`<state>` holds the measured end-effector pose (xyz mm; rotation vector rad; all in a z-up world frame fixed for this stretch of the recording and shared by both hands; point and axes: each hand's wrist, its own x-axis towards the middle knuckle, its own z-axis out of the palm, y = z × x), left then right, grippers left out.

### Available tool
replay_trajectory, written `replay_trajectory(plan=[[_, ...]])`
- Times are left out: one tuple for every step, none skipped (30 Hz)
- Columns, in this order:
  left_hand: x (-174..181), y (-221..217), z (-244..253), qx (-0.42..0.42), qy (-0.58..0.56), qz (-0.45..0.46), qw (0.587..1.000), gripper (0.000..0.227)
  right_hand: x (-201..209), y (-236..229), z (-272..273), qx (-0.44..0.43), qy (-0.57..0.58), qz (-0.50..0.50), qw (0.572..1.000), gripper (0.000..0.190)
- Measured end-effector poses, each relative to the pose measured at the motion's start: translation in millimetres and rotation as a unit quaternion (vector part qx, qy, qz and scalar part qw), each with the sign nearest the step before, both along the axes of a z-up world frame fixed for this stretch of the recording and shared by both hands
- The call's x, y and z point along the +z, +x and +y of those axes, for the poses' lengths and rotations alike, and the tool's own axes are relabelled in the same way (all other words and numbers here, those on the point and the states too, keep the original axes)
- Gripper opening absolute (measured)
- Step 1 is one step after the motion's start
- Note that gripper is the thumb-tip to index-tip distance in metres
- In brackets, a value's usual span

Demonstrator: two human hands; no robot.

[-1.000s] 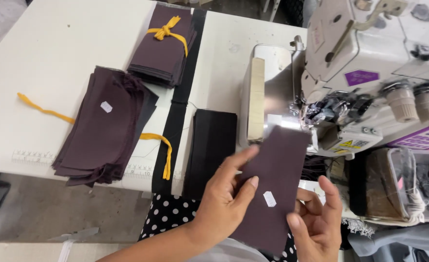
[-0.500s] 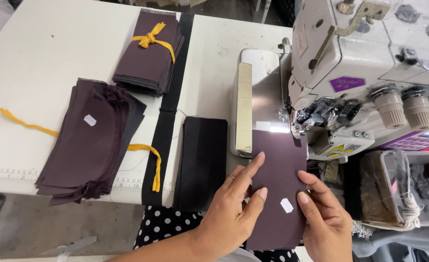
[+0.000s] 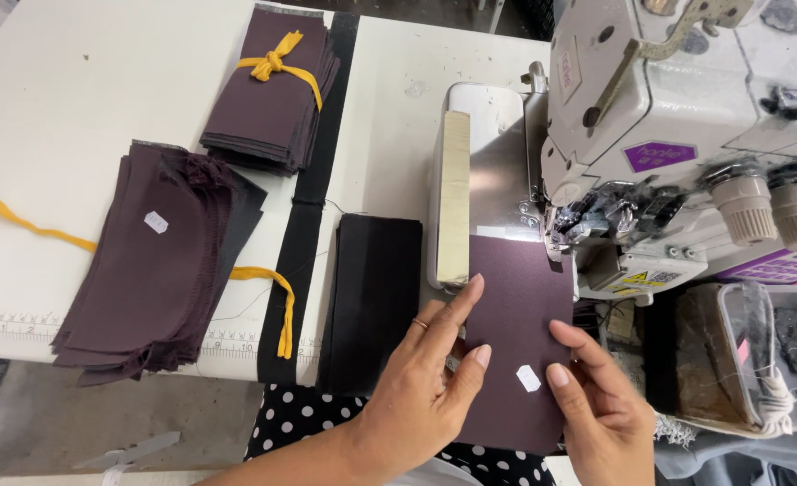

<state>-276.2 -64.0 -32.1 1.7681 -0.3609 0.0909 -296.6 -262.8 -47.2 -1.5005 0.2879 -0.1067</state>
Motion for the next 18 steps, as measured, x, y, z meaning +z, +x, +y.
replay_trajectory(plan=[[-1.3,0.5,0.5,0.006,-0.004,-0.010,1.000,0.059,-2.9,-2.0,-2.4,0.010,-0.046,-0.005,0.999,0.043],[-0.9,1.4,1.6,0.005,-0.004,-0.008,1.000,0.059,-1.2,-2.4,-0.6,0.009,-0.046,-0.004,0.999,0.043],[-0.5,2.4,2.5,0.003,-0.006,-0.014,1.000,0.058,0.8,-3.1,1.0,0.010,-0.062,-0.008,0.998,0.041],[0.1,3.4,3.3,0.002,-0.009,-0.021,1.000,0.057,3.0,-3.8,2.5,0.011,-0.078,-0.013,0.997,0.039],[0.0,4.7,3.6,0.000,-0.009,-0.021,1.000,0.057,1.7,-3.6,1.9,0.010,-0.079,-0.013,0.997,0.039],[0.0,5.9,3.9,0.003,-0.003,-0.027,1.000,0.054,0.5,-3.5,1.3,0.011,-0.102,-0.021,0.995,0.038],[0.0,7.1,4.3,0.006,0.003,-0.033,0.999,0.052,-0.6,-3.2,0.8,0.012,-0.125,-0.030,0.992,0.037],[0.7,7.6,4.4,0.006,0.002,-0.034,0.999,0.052,2.0,-2.8,2.6,0.012,-0.126,-0.030,0.992,0.037],[1.4,7.9,4.9,0.005,0.005,-0.032,0.999,0.051,4.4,-2.3,4.6,0.008,-0.137,-0.027,0.990,0.036],[2.0,8.1,5.4,0.004,0.009,-0.030,1.000,0.050,6.8,-1.8,6.7,0.005,-0.148,-0.025,0.989,0.035],[0.9,8.5,5.2,0.004,0.008,-0.029,1.000,0.050,7.3,-1.0,7.5,0.006,-0.148,-0.024,0.989,0.035],[-0.2,8.8,5.0,0.005,0.012,-0.038,0.999,0.050,7.9,-0.2,8.3,0.007,-0.158,-0.035,0.987,0.035],[-1.1,9.5,4.9,0.006,0.016,-0.049,0.999,0.049,8.6,0.9,9.2,0.008,-0.169,-0.047,0.984,0.034],[-0.5,9.6,5.0,0.007,0.016,-0.049,0.999,0.049,8.4,1.9,9.5,0.008,-0.169,-0.047,0.984,0.034],[0.1,9.8,4.9,0.008,0.019,-0.048,0.999,0.048,8.3,3.0,9.6,0.011,-0.161,-0.054,0.985,0.033],[0.8,9.8,4.9,0.009,0.022,-0.048,0.999,0.047,8.2,4.0,9.7,0.015,-0.153,-0.062,0.986,0.033],[2.3,9.4,5.3,0.009,0.022,-0.048,0.999,0.047,5.5,5.5,7.7,0.015,-0.154,-0.062,0.986,0.033],[3.9,9.0,5.6,0.009,0.022,-0.050,0.998,0.046,2.9,7.0,5.7,0.031,-0.152,-0.075,0.985,0.033]])
